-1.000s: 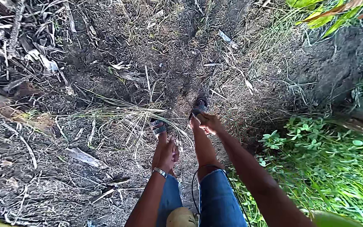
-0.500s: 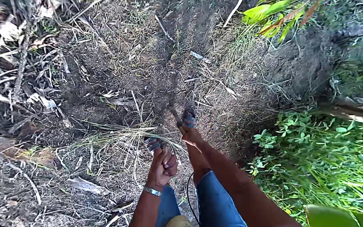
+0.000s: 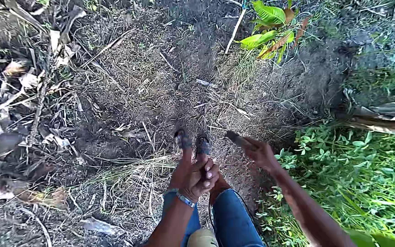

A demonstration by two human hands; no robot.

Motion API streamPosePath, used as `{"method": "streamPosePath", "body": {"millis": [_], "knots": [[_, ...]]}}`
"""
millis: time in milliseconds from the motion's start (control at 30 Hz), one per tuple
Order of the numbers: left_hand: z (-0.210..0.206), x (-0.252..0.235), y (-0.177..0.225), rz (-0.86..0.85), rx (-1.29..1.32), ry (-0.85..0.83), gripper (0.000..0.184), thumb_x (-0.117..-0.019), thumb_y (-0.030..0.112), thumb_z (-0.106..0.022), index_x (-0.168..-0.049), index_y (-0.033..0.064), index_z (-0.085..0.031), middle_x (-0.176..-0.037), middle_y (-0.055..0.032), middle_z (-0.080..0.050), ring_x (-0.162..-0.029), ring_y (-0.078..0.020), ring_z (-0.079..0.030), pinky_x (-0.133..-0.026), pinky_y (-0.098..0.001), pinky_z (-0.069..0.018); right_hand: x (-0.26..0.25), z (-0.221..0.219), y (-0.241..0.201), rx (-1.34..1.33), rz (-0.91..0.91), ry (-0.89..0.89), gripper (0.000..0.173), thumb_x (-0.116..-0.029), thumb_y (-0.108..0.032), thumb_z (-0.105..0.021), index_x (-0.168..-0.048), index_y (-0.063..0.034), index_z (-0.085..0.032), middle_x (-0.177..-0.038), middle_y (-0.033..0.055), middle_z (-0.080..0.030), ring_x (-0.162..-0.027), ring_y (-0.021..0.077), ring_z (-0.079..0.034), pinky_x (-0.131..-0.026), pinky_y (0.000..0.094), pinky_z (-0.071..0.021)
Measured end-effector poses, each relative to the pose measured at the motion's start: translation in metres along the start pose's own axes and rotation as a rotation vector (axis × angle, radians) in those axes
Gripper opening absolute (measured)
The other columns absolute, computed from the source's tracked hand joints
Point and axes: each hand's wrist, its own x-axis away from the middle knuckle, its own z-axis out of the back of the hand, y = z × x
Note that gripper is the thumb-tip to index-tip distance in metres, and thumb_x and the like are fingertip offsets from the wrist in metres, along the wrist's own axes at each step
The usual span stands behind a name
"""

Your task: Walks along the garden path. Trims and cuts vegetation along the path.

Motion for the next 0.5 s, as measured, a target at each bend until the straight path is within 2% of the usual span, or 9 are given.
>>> {"method": "streamPosePath", "body": {"millis": [100, 167, 233, 267, 333, 400, 467, 500], "knots": [[0.012, -0.013, 0.015, 0.065, -0.081, 0.076, 0.035, -0.0992, 0.038, -0.065, -0.074, 0.0135, -0.068, -0.065, 0.0021, -0.060, -0.053, -0.0067, -0.057, -0.049, -0.0198, -0.0469, -0.007, 0.043, -0.049, 0.048, 0.094, 0.056, 0.051, -0.0877, -0.022, -0.073, -0.136, -0.0091, -0.066, -0.102, 0.0124, -0.075, -0.074, 0.0172, -0.070, -0.068, 0.0408, -0.0607], [0.020, -0.020, 0.026, 0.088, -0.125, 0.208, 0.038, -0.1039, 0.037, -0.057, -0.076, 0.0130, -0.065, -0.068, 0.0003, -0.061, -0.055, -0.0086, -0.059, -0.051, -0.0213, -0.0490, -0.018, 0.061, -0.082, 0.123, 0.159, 0.087, 0.050, -0.0864, -0.025, -0.074, -0.134, -0.0118, -0.068, -0.097, 0.0102, -0.075, -0.071, 0.0151, -0.069, -0.066, 0.0399, -0.0600], [0.017, -0.032, 0.043, 0.062, -0.206, 0.484, 0.043, -0.1100, 0.034, -0.038, -0.078, 0.0125, -0.057, -0.064, 0.0004, -0.056, -0.050, -0.0080, -0.054, -0.046, -0.0204, -0.0461, -0.042, 0.068, -0.114, 0.212, 0.173, 0.098, 0.048, -0.0866, -0.027, -0.076, -0.133, -0.0146, -0.069, -0.096, 0.0103, -0.075, -0.074, 0.0183, -0.070, -0.068, 0.0447, -0.0603], [0.014, -0.037, 0.050, 0.034, -0.272, 0.654, 0.043, -0.1123, 0.032, -0.033, -0.080, 0.0119, -0.053, -0.062, 0.0013, -0.053, -0.046, -0.0071, -0.050, -0.044, -0.0194, -0.0432, -0.060, 0.065, -0.129, 0.252, 0.149, 0.082, 0.048, -0.0879, -0.026, -0.077, -0.134, -0.0147, -0.069, -0.097, 0.0133, -0.075, -0.078, 0.0245, -0.071, -0.072, 0.0519, -0.0592], [0.017, -0.046, 0.069, -0.053, -0.397, 0.884, 0.040, -0.1137, 0.030, -0.032, -0.085, 0.0093, -0.052, -0.060, 0.0016, -0.049, -0.043, -0.0066, -0.045, -0.041, -0.0187, -0.0399, -0.114, 0.043, -0.150, 0.331, 0.093, 0.047, 0.046, -0.0899, -0.023, -0.079, -0.134, -0.0144, -0.069, -0.097, 0.0179, -0.075, -0.084, 0.0351, -0.072, -0.077, 0.0633, -0.0563], [0.026, -0.046, 0.093, -0.155, -0.517, 0.941, 0.041, -0.1137, 0.028, -0.033, -0.085, 0.0075, -0.053, -0.060, 0.0008, -0.050, -0.044, -0.0072, -0.046, -0.041, -0.0195, -0.0411, -0.193, 0.001, -0.154, 0.393, 0.072, 0.017, 0.041, -0.0916, -0.025, -0.075, -0.131, -0.0138, -0.070, -0.097, 0.0199, -0.075, -0.086, 0.0408, -0.072, -0.077, 0.0685, -0.0541], [0.032, -0.041, 0.115, -0.214, -0.666, 0.961, 0.040, -0.1128, 0.029, -0.036, -0.085, 0.0072, -0.056, -0.063, 0.0001, -0.052, -0.048, -0.0087, -0.048, -0.044, -0.0222, -0.0431, -0.270, -0.046, -0.154, 0.398, -0.004, -0.008, 0.038, -0.0920, -0.026, -0.072, -0.127, -0.0120, -0.072, -0.106, 0.0230, -0.074, -0.098, 0.0457, -0.071, -0.084, 0.0717, -0.0529], [0.030, -0.043, 0.129, -0.222, -0.743, 0.967, 0.039, -0.1127, 0.030, -0.035, -0.089, 0.0069, -0.057, -0.065, 0.0002, -0.052, -0.050, -0.0091, -0.048, -0.046, -0.0232, -0.0438, -0.297, -0.062, -0.166, 0.393, -0.059, 0.000, 0.035, -0.0902, -0.027, -0.073, -0.121, -0.0109, -0.074, -0.107, 0.0232, -0.074, -0.101, 0.0461, -0.070, -0.085, 0.0718, -0.0526]]}}
